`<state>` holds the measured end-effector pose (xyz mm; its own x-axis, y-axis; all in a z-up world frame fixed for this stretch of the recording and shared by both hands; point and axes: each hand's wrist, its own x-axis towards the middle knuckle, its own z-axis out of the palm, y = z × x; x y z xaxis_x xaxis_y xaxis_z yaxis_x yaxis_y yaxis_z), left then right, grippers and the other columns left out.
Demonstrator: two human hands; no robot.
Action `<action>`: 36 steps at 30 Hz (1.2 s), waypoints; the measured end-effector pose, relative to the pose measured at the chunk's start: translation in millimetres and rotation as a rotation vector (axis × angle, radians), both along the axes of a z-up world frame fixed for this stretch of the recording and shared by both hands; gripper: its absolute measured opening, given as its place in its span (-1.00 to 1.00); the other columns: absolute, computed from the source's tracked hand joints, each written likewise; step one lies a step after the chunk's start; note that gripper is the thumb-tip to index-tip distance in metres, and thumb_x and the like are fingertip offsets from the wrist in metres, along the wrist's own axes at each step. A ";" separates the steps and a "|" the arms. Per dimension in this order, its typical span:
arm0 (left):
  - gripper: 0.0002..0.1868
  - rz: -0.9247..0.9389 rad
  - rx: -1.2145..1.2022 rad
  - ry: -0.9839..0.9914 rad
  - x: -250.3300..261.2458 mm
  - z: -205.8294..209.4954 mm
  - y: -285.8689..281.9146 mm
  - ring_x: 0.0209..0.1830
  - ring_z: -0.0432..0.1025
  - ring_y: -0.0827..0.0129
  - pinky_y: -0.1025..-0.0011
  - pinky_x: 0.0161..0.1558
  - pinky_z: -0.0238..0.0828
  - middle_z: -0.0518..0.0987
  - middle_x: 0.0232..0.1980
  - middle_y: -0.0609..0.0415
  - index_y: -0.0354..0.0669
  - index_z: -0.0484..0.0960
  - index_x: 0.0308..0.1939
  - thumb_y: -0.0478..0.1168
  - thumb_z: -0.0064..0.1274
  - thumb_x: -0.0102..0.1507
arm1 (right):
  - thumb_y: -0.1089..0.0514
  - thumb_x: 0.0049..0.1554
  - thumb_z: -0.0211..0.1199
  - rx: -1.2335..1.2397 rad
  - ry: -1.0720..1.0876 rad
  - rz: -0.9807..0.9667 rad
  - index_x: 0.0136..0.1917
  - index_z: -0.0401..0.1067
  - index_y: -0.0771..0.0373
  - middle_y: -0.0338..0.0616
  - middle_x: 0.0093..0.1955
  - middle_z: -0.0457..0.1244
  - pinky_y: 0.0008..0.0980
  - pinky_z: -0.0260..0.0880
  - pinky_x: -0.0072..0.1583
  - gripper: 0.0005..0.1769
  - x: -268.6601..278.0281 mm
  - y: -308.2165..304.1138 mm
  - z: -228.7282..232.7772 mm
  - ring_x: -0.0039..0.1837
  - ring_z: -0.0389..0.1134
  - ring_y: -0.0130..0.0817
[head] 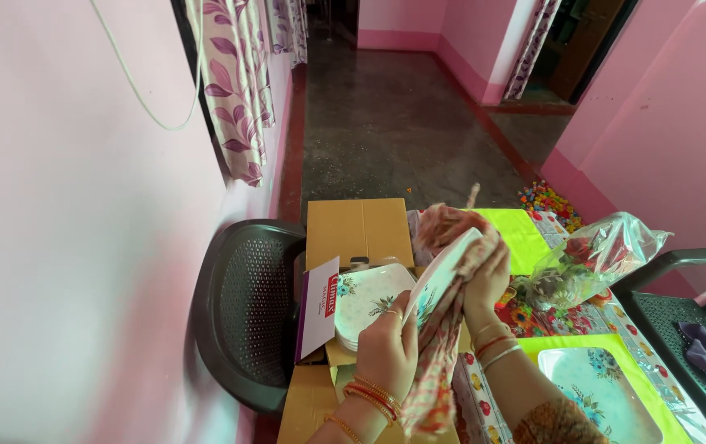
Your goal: The person opens a cardboard box containing square plates, removes them one by one, and wipes each plate with a cloth. The person places the cleaned plates on a table covered with a patterned tablecloth and yellow napkins.
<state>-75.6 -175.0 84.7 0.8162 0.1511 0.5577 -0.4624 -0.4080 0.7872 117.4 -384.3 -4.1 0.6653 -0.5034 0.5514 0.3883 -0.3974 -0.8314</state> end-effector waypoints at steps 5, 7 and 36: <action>-0.67 -0.005 -0.067 0.018 1.9 -3.5 -1.9 -0.35 0.61 0.03 0.20 -0.33 0.52 0.68 -0.28 -0.22 -0.26 0.60 0.17 -0.25 -0.03 0.36 | -0.28 0.41 -0.22 0.461 0.233 0.187 0.27 0.43 0.28 0.04 0.07 0.38 -0.23 0.41 0.06 -0.34 40.5 -30.7 -72.1 0.02 0.43 -0.23; -0.65 -0.019 -0.109 0.053 8.1 -9.9 2.0 -0.36 0.62 0.12 0.24 -0.32 0.54 0.69 -0.26 -0.17 -0.23 0.59 0.21 -0.24 -0.06 0.37 | -0.32 0.46 -0.29 0.208 0.451 0.013 0.25 0.51 0.35 0.14 0.03 0.42 -0.23 0.42 0.07 -0.21 33.3 -33.2 -44.5 0.02 0.45 -0.23; -0.58 -0.238 -0.390 0.264 14.5 2.6 32.6 -0.51 0.30 0.49 0.46 -0.43 0.27 0.59 -0.38 0.00 -0.35 0.64 0.13 -0.35 -0.19 0.26 | 0.09 0.32 0.05 -0.559 -0.176 0.075 -0.22 0.45 0.32 0.08 -0.16 0.29 -0.02 0.24 0.06 -0.65 -65.0 91.4 133.3 -0.05 0.27 0.07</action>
<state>-61.1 -142.5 87.3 0.9582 0.0997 0.2682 -0.2724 0.0310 0.9617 52.4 -292.9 129.2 0.5621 -0.0601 0.8249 0.5454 -0.7229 -0.4243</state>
